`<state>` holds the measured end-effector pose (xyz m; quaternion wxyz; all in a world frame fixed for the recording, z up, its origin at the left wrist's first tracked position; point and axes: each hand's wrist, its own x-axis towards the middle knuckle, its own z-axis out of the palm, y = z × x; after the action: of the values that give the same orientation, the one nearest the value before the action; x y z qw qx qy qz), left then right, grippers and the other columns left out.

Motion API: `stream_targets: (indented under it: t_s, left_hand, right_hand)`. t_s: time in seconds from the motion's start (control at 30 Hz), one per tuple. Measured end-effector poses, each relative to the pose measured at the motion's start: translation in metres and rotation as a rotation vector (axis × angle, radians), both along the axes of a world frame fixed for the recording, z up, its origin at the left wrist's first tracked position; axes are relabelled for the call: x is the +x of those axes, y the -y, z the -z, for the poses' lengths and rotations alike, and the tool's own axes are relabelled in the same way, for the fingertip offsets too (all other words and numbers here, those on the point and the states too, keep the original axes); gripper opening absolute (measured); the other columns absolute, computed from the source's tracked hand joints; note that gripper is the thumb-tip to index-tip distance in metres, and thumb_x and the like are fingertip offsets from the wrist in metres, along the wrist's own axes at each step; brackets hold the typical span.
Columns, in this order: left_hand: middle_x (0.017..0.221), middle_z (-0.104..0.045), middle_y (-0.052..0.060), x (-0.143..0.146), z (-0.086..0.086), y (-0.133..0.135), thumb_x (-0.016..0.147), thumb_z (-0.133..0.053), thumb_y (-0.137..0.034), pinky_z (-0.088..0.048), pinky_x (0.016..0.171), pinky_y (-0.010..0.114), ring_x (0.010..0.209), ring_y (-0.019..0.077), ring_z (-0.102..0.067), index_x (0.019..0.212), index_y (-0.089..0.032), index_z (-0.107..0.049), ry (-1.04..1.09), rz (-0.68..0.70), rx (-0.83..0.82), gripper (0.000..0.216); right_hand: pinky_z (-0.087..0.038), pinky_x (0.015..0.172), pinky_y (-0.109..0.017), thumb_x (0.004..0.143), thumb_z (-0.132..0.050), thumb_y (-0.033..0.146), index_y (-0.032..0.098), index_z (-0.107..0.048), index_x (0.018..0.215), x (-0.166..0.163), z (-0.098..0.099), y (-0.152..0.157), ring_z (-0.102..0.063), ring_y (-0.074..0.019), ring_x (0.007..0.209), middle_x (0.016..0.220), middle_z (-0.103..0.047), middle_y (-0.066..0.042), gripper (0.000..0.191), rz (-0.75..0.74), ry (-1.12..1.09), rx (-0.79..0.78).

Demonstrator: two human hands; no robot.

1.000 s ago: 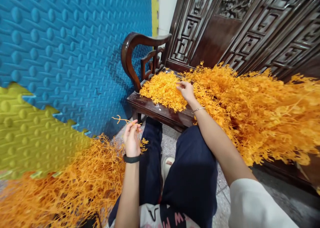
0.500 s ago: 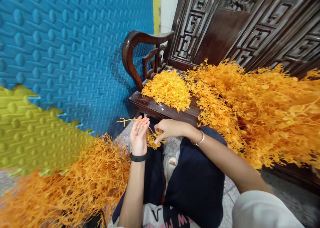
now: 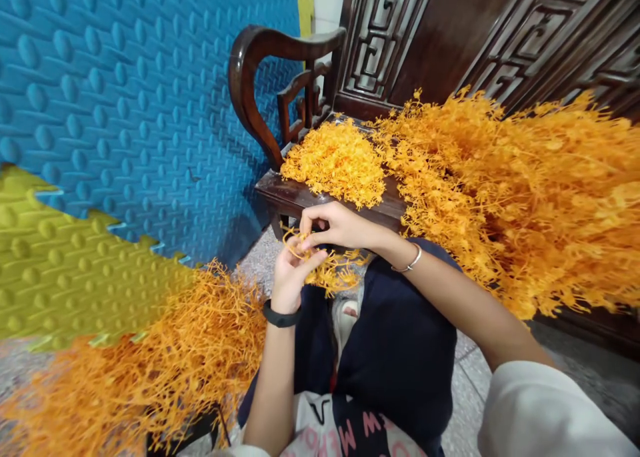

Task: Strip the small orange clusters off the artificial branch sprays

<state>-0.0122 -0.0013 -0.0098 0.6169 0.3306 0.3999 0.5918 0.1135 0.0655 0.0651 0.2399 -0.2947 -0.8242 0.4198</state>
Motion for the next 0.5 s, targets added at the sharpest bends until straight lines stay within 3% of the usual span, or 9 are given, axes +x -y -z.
stream_targets:
  t_s: [0.1,0.27,0.4,0.5]
  left_hand:
    - [0.05,-0.049,-0.005,0.006,-0.002,0.0,0.06,-0.075,-0.032,-0.031,0.043,0.017,0.041,0.0019,-0.037,0.068,-0.013,-0.063,0.035,0.02,-0.099,0.023]
    - [0.052,-0.054,-0.003,0.006,-0.001,-0.003,0.061,-0.073,-0.03,-0.027,0.044,0.018,0.044,0.0028,-0.036,0.065,-0.013,-0.067,0.033,-0.126,-0.051,0.018]
    - [0.058,-0.06,0.0,0.005,0.004,-0.002,0.059,-0.073,-0.031,-0.029,0.047,0.02,0.047,0.0048,-0.041,0.063,-0.014,-0.068,-0.019,-0.142,-0.115,0.018]
    - [0.059,-0.059,-0.002,0.005,0.008,-0.003,0.063,-0.071,-0.031,-0.031,0.049,0.02,0.048,0.005,-0.041,0.065,-0.015,-0.068,-0.071,-0.141,-0.064,0.017]
  right_hand:
    - [-0.034,0.057,-0.02,0.071,-0.066,0.023,0.012,-0.052,0.063,-0.003,0.004,0.0,-0.044,-0.0058,0.057,0.061,-0.053,0.002,0.019,0.058,0.046,0.079]
    - [-0.038,0.061,-0.023,0.073,-0.062,0.022,0.014,-0.05,0.061,-0.004,0.01,-0.013,-0.047,-0.0082,0.06,0.061,-0.054,0.001,0.019,0.349,0.077,0.158]
    - [-0.043,0.069,-0.031,0.081,-0.052,0.032,0.016,-0.054,0.072,0.029,0.004,-0.063,-0.051,-0.0131,0.071,0.071,-0.055,-0.003,0.019,0.816,-0.048,0.41]
    - [-0.045,0.076,-0.038,0.082,-0.048,0.045,0.017,-0.057,0.084,0.065,0.004,-0.106,-0.053,-0.0178,0.083,0.081,-0.056,-0.006,0.03,0.963,-0.051,0.545]
